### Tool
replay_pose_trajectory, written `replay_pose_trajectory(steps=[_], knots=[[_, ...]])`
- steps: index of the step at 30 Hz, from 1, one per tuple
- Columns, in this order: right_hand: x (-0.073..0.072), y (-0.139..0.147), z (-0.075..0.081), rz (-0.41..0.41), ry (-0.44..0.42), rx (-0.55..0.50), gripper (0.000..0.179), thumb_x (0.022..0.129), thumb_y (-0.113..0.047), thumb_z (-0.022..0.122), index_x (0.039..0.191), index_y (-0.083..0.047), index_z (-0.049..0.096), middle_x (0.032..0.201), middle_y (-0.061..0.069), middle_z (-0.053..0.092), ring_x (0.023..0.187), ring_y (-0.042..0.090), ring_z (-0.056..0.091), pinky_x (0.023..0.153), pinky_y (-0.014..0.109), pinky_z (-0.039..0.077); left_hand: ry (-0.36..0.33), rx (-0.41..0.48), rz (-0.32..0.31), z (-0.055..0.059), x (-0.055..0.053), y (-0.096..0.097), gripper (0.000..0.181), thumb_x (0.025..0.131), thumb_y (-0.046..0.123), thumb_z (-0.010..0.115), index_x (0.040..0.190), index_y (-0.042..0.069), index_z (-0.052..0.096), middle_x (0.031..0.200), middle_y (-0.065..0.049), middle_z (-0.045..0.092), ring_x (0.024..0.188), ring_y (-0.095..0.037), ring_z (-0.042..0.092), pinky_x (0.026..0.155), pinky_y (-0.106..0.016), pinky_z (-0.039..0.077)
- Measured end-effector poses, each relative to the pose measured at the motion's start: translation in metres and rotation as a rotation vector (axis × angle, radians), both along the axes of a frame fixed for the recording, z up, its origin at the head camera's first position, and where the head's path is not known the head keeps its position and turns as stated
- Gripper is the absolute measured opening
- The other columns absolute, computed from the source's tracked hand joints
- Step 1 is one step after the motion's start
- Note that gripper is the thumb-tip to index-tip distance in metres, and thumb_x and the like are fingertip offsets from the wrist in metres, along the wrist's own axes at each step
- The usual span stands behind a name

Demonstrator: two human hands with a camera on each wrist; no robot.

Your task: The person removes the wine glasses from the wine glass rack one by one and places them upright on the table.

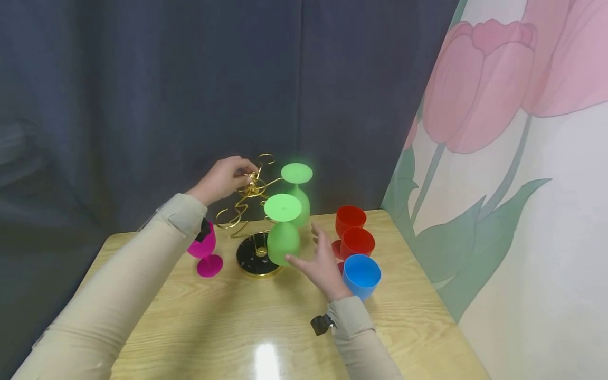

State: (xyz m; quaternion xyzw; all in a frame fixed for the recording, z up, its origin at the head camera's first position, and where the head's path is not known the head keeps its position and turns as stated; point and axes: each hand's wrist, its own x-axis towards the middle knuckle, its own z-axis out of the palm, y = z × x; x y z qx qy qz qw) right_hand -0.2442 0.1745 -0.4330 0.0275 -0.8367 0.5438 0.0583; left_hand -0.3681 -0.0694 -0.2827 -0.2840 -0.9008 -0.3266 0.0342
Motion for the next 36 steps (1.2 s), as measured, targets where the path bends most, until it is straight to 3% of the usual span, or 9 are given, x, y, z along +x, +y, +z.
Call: replay_pose_trajectory(steps=[13,23,36], knots=[[-0.003,0.001,-0.007,0.061,-0.021,0.013,0.097,0.079,-0.02,0.088,0.155,-0.01,0.029,0.155,0.014,0.039,0.142,0.038,0.039,0.114,0.055,0.037,0.017,0.014,-0.081,0.001,-0.008,0.009,0.026,0.098,-0.004,0.062,0.122,-0.002,0.068,0.119,-0.019,0.065,0.115,-0.033,0.06,0.1,-0.042,0.05],[-0.003,-0.003,-0.013,0.088,-0.018,-0.036,0.094,0.079,-0.018,0.088,0.154,-0.009,0.033,0.153,0.013,0.041,0.14,0.037,0.04,0.115,0.054,0.036,0.02,-0.002,-0.08,0.0,-0.01,0.009,0.025,0.097,-0.005,0.061,0.121,-0.002,0.068,0.119,-0.017,0.065,0.117,-0.032,0.058,0.103,-0.042,0.049],[-0.01,-0.021,-0.026,0.082,0.064,-0.091,0.088,0.076,-0.008,0.089,0.149,-0.005,0.041,0.146,0.014,0.05,0.135,0.034,0.048,0.115,0.049,0.038,0.018,0.005,-0.065,0.001,-0.008,0.012,0.024,0.097,-0.004,0.062,0.119,0.001,0.07,0.117,-0.016,0.065,0.115,-0.031,0.058,0.1,-0.042,0.049]])
